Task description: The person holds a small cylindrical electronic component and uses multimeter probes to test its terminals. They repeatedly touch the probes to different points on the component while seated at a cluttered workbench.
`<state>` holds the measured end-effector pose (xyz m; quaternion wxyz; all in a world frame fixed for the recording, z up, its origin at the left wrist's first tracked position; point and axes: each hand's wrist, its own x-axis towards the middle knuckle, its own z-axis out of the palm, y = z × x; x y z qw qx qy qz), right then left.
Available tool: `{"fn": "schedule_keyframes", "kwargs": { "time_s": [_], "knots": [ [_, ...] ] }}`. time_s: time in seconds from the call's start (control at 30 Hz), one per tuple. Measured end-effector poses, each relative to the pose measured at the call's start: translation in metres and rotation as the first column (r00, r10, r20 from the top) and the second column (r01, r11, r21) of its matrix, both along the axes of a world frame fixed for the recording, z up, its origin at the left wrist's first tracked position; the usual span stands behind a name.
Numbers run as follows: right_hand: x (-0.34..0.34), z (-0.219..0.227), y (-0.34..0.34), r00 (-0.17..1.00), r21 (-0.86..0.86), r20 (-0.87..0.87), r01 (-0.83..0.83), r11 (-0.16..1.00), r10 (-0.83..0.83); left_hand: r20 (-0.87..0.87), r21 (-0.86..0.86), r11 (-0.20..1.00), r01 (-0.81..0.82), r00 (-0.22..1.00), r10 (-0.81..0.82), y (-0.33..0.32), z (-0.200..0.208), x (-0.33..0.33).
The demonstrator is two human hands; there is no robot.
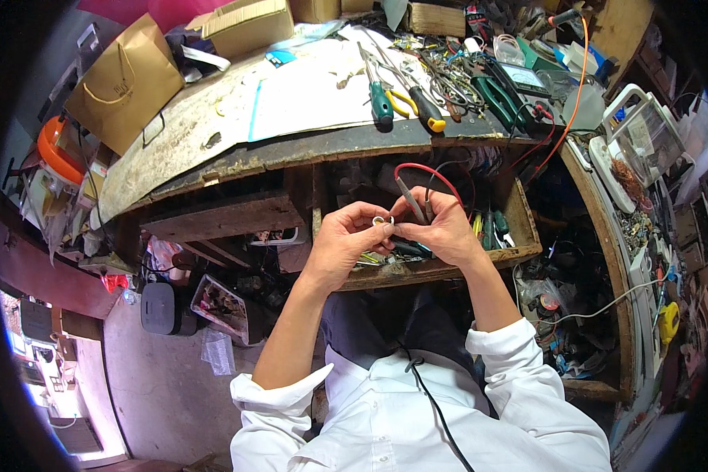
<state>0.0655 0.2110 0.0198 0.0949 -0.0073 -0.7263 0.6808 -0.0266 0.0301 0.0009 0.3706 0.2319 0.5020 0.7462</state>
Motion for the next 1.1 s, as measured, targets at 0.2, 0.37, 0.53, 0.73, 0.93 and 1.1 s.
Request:
{"fn": "schedule_keyframes", "kwargs": {
  "time_s": [0.2,0.37,0.53,0.73,0.93,1.1],
  "knots": [
    [0.000,0.004,-0.001,0.995,0.045,0.061,0.075,0.996,-0.077,-0.157,-0.037,0.993,-0.116,0.982,0.108,0.003,-0.003,0.008],
    [0.000,0.004,0.001,0.994,0.083,0.076,0.068,0.994,-0.074,-0.329,-0.067,0.971,-0.227,0.924,0.194,0.005,-0.002,0.014],
    [0.000,0.002,0.002,0.993,0.052,0.095,0.062,0.997,-0.067,-0.400,-0.054,0.963,-0.263,0.889,0.221,0.005,-0.005,0.017],
    [0.000,0.001,0.001,0.990,0.010,0.119,0.073,0.997,-0.074,-0.309,-0.037,0.973,-0.228,0.928,0.206,0.004,-0.002,0.016],
    [0.001,0.003,0.001,0.988,0.003,0.138,0.066,0.998,-0.065,-0.291,-0.025,0.975,-0.221,0.935,0.204,0.004,-0.001,0.015],
    [0.001,0.004,0.002,0.990,-0.017,0.129,0.059,0.998,-0.056,-0.264,-0.039,0.975,-0.221,0.943,0.203,0.004,0.000,0.016]
  ]
}}
